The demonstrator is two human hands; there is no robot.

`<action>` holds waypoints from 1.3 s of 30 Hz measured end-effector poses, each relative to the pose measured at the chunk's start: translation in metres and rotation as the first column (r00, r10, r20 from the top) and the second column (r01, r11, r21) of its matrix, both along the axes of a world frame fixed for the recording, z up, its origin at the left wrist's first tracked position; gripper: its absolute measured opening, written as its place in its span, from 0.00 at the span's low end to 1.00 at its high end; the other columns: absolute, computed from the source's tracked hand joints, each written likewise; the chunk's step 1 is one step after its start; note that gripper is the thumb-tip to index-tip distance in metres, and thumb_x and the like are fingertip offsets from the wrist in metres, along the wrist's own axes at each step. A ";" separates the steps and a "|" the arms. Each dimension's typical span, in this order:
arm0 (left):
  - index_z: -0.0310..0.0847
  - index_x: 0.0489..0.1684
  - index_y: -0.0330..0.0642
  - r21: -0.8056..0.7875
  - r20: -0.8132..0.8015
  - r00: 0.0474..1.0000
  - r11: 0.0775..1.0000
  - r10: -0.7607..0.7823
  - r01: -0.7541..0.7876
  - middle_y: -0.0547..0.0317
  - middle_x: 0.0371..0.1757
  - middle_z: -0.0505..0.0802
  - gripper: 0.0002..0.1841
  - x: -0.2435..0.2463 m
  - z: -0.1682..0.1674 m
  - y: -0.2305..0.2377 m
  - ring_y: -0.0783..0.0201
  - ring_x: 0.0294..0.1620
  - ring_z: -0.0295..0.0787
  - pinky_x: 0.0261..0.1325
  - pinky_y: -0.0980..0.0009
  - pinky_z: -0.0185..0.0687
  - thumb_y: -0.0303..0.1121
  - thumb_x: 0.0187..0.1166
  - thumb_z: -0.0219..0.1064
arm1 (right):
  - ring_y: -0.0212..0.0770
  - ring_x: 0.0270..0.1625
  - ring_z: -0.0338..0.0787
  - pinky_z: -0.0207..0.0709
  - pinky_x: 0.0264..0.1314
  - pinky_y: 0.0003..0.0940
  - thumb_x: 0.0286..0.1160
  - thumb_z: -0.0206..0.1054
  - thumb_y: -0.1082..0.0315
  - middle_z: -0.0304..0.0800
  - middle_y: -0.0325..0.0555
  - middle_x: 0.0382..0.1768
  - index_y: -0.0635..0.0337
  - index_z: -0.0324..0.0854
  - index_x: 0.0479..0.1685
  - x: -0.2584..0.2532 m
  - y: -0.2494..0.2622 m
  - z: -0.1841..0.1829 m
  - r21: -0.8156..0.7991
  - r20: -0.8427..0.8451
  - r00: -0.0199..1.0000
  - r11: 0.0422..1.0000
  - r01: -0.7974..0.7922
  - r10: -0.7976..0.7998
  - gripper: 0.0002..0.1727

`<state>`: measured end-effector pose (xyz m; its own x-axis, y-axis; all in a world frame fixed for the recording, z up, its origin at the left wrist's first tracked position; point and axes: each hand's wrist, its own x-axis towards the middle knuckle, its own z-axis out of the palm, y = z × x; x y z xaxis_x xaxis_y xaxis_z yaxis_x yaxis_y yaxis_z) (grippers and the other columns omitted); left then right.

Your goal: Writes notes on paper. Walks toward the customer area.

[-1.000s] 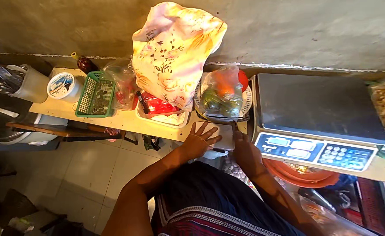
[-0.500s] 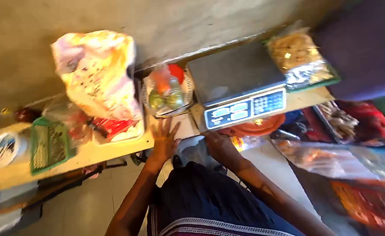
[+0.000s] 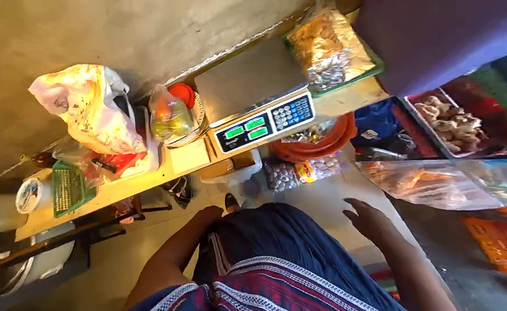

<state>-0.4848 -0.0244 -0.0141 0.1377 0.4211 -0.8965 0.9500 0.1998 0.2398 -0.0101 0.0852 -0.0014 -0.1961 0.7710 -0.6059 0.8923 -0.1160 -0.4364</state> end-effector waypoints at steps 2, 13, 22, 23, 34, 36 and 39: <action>0.69 0.83 0.33 0.043 0.068 0.997 0.998 0.042 -0.045 0.32 0.79 0.79 0.27 0.014 -0.024 0.015 0.38 0.82 0.73 0.84 0.39 0.63 0.38 0.88 0.61 | 0.78 0.75 0.78 0.67 0.75 0.77 0.85 0.65 0.67 0.78 0.77 0.73 0.69 0.76 0.77 0.063 -0.024 -0.020 -0.051 0.083 0.986 0.987 0.151 -0.146 0.25; 0.74 0.78 0.32 0.097 0.001 0.879 0.875 -0.477 0.475 0.33 0.73 0.85 0.26 0.166 -0.099 0.163 0.39 0.76 0.81 0.82 0.42 0.70 0.40 0.88 0.61 | 0.69 0.76 0.81 0.70 0.78 0.71 0.84 0.64 0.59 0.83 0.68 0.71 0.62 0.79 0.76 0.187 -0.268 -0.106 -0.369 0.236 0.511 0.410 0.834 -0.827 0.25; 0.75 0.78 0.33 0.052 0.019 0.500 0.500 -0.866 0.864 0.34 0.69 0.87 0.24 0.433 -0.079 0.274 0.38 0.73 0.83 0.79 0.41 0.71 0.36 0.87 0.61 | 0.63 0.79 0.79 0.68 0.82 0.64 0.83 0.65 0.59 0.82 0.65 0.74 0.64 0.80 0.74 0.076 -0.379 -0.125 -0.547 0.405 -0.061 -0.295 0.784 -0.912 0.25; 0.75 0.77 0.34 0.059 0.025 0.418 0.418 -0.908 0.906 0.34 0.69 0.88 0.23 0.461 -0.088 0.284 0.38 0.73 0.84 0.78 0.40 0.72 0.36 0.87 0.60 | 0.63 0.78 0.80 0.69 0.81 0.64 0.83 0.65 0.58 0.83 0.66 0.73 0.65 0.81 0.72 0.063 -0.378 -0.125 -0.550 0.409 -0.094 -0.327 0.769 -0.908 0.25; 0.73 0.79 0.32 0.336 0.476 0.208 0.395 -0.855 0.855 0.35 0.74 0.83 0.23 0.828 -0.023 0.312 0.44 0.77 0.79 0.83 0.47 0.69 0.35 0.90 0.56 | 0.48 0.76 0.84 0.74 0.82 0.49 0.87 0.63 0.59 0.85 0.54 0.74 0.54 0.76 0.79 0.080 -0.236 -0.020 -0.301 0.006 -0.645 -0.616 0.728 -0.764 0.24; 0.65 0.84 0.30 0.277 0.605 0.357 0.609 -0.711 0.743 0.33 0.74 0.82 0.26 0.886 0.003 0.314 0.46 0.71 0.84 0.76 0.50 0.77 0.36 0.91 0.53 | 0.46 0.73 0.85 0.75 0.80 0.45 0.87 0.63 0.64 0.86 0.55 0.71 0.58 0.77 0.78 0.107 -0.228 -0.023 -0.295 -0.114 -0.687 -0.635 0.714 -0.718 0.23; 0.51 0.91 0.36 0.172 0.780 0.486 0.881 -0.395 0.440 0.33 0.76 0.79 0.29 0.962 0.034 0.317 0.47 0.65 0.87 0.67 0.53 0.84 0.38 0.94 0.49 | 0.59 0.70 0.87 0.77 0.77 0.53 0.85 0.64 0.68 0.86 0.68 0.67 0.69 0.77 0.75 0.137 -0.258 -0.091 -0.326 -0.102 -0.664 -0.606 0.726 -0.741 0.23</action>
